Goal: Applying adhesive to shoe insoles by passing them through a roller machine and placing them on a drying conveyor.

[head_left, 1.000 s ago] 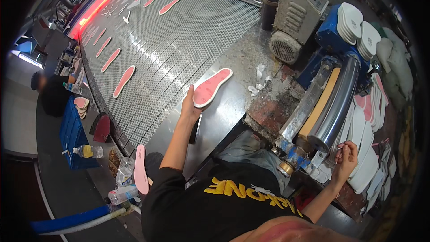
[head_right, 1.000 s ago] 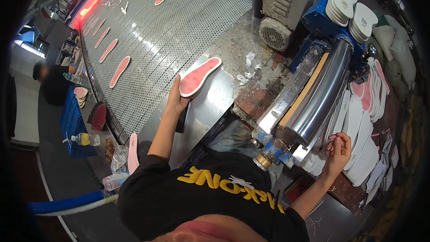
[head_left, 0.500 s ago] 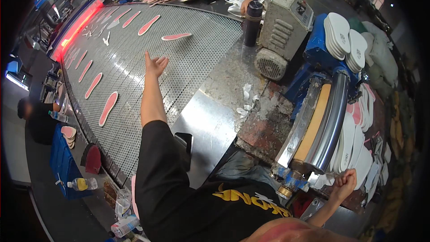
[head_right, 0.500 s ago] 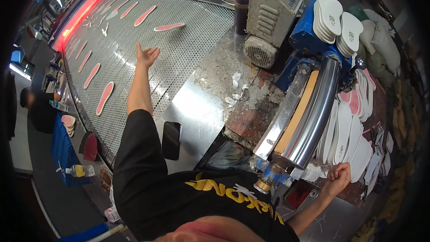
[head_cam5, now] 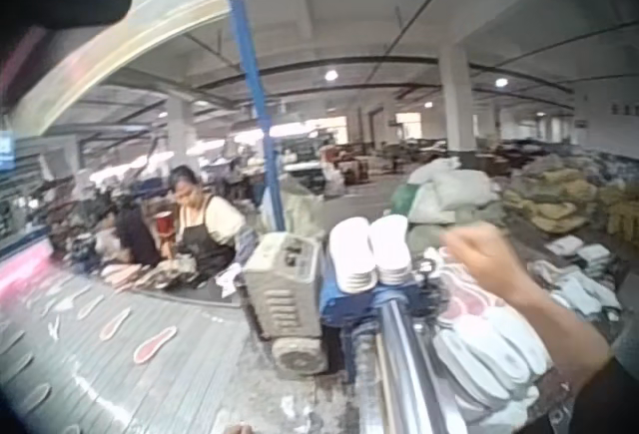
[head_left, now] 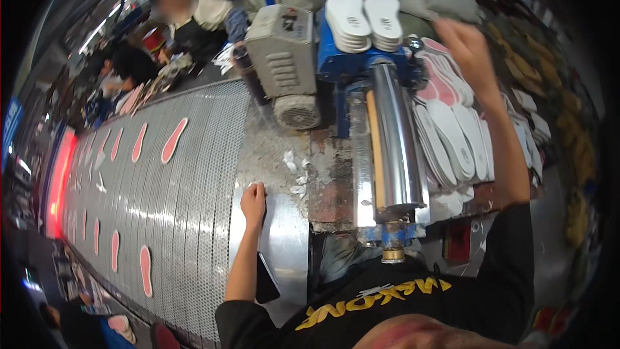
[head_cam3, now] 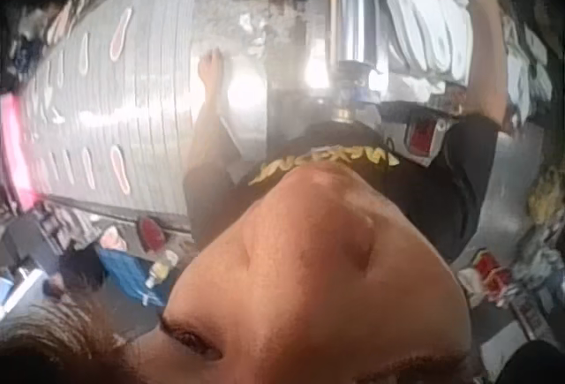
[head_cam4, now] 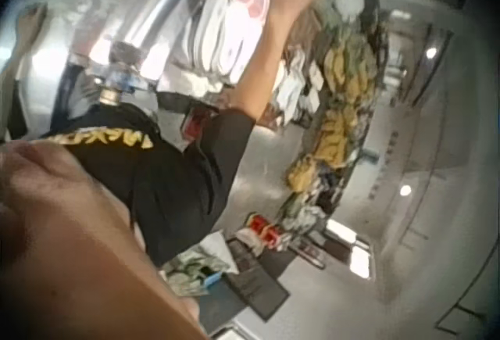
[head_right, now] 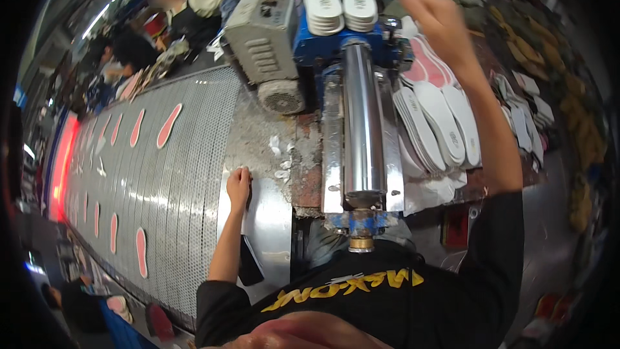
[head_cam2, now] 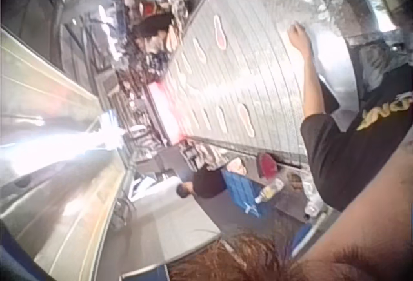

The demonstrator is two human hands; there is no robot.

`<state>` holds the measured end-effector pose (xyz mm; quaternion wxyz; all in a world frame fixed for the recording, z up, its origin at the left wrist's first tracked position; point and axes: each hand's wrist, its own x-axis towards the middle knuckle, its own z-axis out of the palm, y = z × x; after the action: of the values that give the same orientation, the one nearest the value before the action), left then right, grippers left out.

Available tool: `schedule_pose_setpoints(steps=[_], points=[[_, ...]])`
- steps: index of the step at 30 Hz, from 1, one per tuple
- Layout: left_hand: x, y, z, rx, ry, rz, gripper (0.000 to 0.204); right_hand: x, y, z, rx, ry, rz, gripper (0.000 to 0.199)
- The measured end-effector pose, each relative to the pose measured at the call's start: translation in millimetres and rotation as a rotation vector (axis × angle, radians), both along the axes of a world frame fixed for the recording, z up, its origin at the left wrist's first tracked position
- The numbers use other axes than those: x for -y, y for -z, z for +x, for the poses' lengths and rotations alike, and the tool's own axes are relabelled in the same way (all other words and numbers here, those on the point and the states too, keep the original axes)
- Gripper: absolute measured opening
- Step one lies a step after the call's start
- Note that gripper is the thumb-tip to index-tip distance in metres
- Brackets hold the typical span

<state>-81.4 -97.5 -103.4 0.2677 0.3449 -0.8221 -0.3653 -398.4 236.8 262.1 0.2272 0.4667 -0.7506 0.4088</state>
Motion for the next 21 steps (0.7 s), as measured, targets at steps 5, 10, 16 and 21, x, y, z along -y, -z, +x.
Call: schedule_pose_setpoints(steps=[5, 10, 16, 21], points=[[-23, -4, -17, 0.057, -0.111, -0.19, 0.041, 70, -35, -19, -0.12, 0.376, 0.382, 0.047], [-22, -4, -13, 0.055, -0.104, -0.208, 0.039, 95, -19, -51, 0.076, 0.528, 0.732, 0.084], [-23, 0, -11, 0.073, -0.099, -0.24, 0.037, 90, -12, -53, 0.065, 0.532, 0.674, 0.083], [-28, -3, -14, 0.095, -0.113, -0.324, 0.034, 49, -1, -90, 0.013, 0.291, 0.244, 0.06]])
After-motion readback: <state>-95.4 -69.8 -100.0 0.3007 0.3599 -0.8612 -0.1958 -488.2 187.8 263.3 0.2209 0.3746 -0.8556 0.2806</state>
